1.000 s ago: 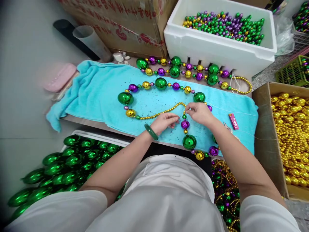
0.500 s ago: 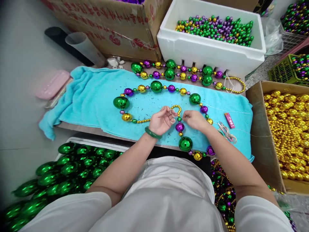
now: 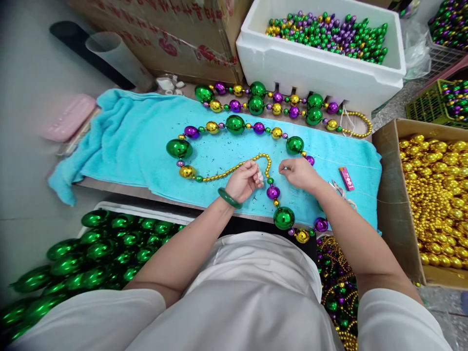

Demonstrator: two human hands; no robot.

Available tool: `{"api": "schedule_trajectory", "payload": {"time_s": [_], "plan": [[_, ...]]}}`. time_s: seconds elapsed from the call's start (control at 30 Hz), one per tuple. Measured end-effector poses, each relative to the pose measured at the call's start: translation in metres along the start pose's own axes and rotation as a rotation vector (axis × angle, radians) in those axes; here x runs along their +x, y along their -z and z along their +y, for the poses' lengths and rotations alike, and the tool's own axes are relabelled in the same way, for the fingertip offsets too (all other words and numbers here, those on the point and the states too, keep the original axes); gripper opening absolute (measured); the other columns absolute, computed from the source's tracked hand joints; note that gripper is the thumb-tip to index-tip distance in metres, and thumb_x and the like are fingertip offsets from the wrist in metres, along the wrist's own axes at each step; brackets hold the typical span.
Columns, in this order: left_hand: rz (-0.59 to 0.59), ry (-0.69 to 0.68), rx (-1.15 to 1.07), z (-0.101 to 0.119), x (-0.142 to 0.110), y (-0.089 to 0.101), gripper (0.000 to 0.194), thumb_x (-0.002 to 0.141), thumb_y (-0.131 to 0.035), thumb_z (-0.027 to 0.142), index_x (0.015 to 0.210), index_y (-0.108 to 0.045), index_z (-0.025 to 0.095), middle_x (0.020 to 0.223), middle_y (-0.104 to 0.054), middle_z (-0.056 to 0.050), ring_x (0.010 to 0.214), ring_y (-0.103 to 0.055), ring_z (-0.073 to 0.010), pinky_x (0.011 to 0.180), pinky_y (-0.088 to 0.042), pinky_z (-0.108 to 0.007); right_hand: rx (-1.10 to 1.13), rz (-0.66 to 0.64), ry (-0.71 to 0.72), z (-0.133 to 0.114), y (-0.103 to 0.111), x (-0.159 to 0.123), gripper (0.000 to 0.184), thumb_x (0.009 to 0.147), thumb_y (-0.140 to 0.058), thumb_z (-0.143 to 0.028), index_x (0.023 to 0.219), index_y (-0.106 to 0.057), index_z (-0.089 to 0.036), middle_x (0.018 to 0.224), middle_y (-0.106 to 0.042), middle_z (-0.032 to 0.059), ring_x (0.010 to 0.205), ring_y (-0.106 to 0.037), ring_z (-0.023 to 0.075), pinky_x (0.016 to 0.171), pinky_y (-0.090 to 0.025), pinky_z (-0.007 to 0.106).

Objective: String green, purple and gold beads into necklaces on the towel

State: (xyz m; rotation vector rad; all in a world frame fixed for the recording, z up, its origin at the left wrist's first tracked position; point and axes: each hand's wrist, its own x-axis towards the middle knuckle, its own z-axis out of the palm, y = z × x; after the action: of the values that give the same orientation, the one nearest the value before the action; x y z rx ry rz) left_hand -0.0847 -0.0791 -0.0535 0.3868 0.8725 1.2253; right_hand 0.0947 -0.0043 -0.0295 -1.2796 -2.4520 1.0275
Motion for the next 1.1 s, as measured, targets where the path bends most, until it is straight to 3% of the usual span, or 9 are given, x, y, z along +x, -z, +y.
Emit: {"api": "schedule_trajectory", "payload": {"time_s": [0.23, 0.4, 0.5, 0.6, 0.73, 0.97, 1.1], "plan": [[0.083, 0.119, -0.028, -0.003, 0.000, 0.000, 0.025, 0.085, -0.059, 0.022, 0.068, -0.041, 0.018, 0.053, -0.039, 0.007, 0.044, -0.041, -0.0058, 0.044, -0.037, -0.017, -0.159, -0.010, 0.055, -0.004, -0.003, 0.003, 0.020, 0.076, -0.051, -0.017, 0.078, -0.071, -0.017, 0.065, -0.064, 0.0023, 0.059, -0.050, 0.0137, 0.060, -0.033, 0.025], [0.170, 0.175, 0.192, -0.001, 0.000, 0.000, 0.019, 0.080, -0.065, 0.019, 0.070, -0.050, 0.015, 0.060, -0.054, 0.002, 0.043, -0.043, -0.0047, 0.041, -0.040, -0.018, -0.267, -0.035, 0.044, -0.019, 0.008, 0.000, 0.021, 0.077, -0.051, -0.015, 0.082, -0.071, -0.018, 0.068, -0.065, 0.0034, 0.062, -0.052, 0.0157, 0.061, -0.033, 0.027], [0.087, 0.226, 0.357, 0.002, 0.001, 0.003, 0.013, 0.073, -0.071, 0.016, 0.071, -0.059, 0.011, 0.065, -0.061, -0.002, 0.044, -0.046, -0.0044, 0.042, -0.043, -0.018, -0.268, -0.041, 0.008, -0.026, 0.015, 0.000, 0.020, 0.077, -0.051, -0.015, 0.082, -0.071, -0.018, 0.067, -0.065, 0.0033, 0.060, -0.051, 0.0153, 0.060, -0.032, 0.027], [-0.022, 0.255, 0.476, 0.005, 0.005, 0.006, 0.016, 0.067, -0.077, 0.018, 0.065, -0.063, 0.010, 0.056, -0.058, -0.002, 0.046, -0.048, -0.0061, 0.043, -0.044, -0.018, -0.234, -0.058, 0.023, -0.028, 0.017, 0.000, 0.018, 0.076, -0.052, -0.015, 0.080, -0.070, -0.018, 0.063, -0.062, 0.0021, 0.057, -0.048, 0.0138, 0.058, -0.031, 0.027], [-0.070, 0.179, 0.574, 0.010, 0.010, 0.008, 0.016, 0.065, -0.076, 0.017, 0.060, -0.061, 0.012, 0.053, -0.054, 0.001, 0.047, -0.049, -0.0067, 0.043, -0.041, -0.018, -0.197, -0.054, 0.012, -0.025, 0.017, -0.002, 0.018, 0.077, -0.052, -0.016, 0.079, -0.069, -0.018, 0.062, -0.061, 0.0011, 0.056, -0.047, 0.0129, 0.058, -0.030, 0.026], [-0.024, -0.006, 0.846, 0.009, 0.008, 0.008, 0.011, 0.071, -0.063, 0.017, 0.061, -0.059, 0.015, 0.049, -0.046, 0.004, 0.046, -0.040, -0.0071, 0.046, -0.032, -0.020, -0.125, -0.046, -0.002, -0.017, 0.010, -0.002, 0.017, 0.076, -0.052, -0.016, 0.077, -0.069, -0.016, 0.062, -0.060, 0.0013, 0.059, -0.048, 0.0133, 0.060, -0.032, 0.026], [-0.065, -0.074, 0.920, 0.007, 0.004, 0.005, 0.008, 0.072, -0.059, 0.020, 0.065, -0.058, 0.016, 0.053, -0.047, 0.004, 0.050, -0.038, -0.0089, 0.050, -0.030, -0.022, -0.101, -0.018, 0.030, -0.015, 0.011, -0.004, 0.019, 0.076, -0.051, -0.016, 0.078, -0.070, -0.017, 0.064, -0.062, 0.0018, 0.059, -0.049, 0.0136, 0.062, -0.033, 0.026]]}}
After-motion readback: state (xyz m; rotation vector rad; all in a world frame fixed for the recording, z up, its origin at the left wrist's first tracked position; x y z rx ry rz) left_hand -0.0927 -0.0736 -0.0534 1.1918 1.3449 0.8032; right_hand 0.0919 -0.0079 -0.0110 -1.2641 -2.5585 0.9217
